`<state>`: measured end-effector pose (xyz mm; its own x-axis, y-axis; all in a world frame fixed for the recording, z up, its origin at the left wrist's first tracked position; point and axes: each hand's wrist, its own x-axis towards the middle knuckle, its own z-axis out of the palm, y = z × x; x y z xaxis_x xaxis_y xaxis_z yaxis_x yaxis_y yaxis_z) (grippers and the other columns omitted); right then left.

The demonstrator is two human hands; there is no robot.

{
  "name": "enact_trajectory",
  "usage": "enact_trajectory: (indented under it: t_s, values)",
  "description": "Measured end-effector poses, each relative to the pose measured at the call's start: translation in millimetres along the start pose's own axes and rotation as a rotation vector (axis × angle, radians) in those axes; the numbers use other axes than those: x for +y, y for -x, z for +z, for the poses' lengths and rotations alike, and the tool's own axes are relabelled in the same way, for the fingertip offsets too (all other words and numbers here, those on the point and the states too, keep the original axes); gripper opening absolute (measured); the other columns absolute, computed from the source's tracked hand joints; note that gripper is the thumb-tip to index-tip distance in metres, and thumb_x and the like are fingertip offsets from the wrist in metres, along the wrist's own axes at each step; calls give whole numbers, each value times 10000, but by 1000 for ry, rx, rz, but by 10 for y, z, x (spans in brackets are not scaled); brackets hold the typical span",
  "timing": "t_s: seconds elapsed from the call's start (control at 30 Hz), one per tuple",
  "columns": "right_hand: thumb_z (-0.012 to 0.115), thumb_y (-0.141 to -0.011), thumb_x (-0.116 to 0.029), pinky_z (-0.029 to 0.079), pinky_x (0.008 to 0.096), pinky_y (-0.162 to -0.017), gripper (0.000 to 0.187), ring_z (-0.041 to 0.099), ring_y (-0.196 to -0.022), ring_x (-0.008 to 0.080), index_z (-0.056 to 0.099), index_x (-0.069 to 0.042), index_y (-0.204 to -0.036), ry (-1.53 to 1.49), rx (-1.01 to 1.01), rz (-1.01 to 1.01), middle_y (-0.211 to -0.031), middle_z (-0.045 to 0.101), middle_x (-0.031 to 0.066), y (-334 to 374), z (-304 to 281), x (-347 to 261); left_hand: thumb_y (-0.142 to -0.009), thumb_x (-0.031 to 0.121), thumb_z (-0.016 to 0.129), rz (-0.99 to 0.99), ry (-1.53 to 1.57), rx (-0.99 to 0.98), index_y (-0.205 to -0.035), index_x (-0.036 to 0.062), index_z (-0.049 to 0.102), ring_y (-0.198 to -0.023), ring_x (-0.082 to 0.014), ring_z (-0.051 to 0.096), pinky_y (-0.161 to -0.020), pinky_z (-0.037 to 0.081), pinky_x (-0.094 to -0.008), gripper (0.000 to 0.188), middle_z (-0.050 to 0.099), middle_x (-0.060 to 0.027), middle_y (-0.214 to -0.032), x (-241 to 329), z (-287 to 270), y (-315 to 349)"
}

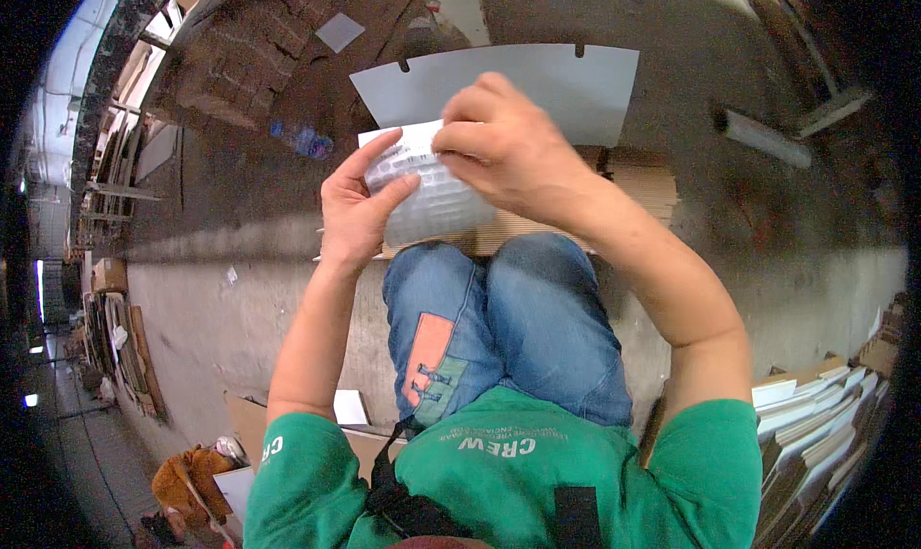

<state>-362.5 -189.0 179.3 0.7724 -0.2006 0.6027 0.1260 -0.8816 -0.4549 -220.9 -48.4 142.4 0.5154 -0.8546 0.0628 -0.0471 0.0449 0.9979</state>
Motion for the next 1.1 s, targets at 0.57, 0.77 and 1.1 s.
enact_trajectory:
  t_s: [0.57,0.77,1.1]
  values:
    - [589,-741,-100,432,324,-770,72,511,-875,216,574,-46,-785,-124,32,270,-852,562,59,217,43,781,-759,16,588,-69,-2,44,-1155,-39,493,-933,-170,549,-809,436,-276,411,568,-131,-1045,-11,310,92]
    - [582,-751,-117,386,406,-898,136,434,-1080,318,616,-41,-858,680,-13,753,-1130,508,111,937,-74,2718,-767,12,613,65,-268,49,-1157,-40,496,-997,-157,515,-858,403,-270,410,542,-121,-1096,-244,437,170]
    - [569,-783,-106,400,400,-905,271,511,-1022,283,579,-73,-1052,688,-168,657,-1143,528,127,1029,-189,3710,-778,18,612,-93,-147,36,-1118,-65,512,-972,-176,539,-858,409,-283,364,568,-144,-1060,-175,463,98]
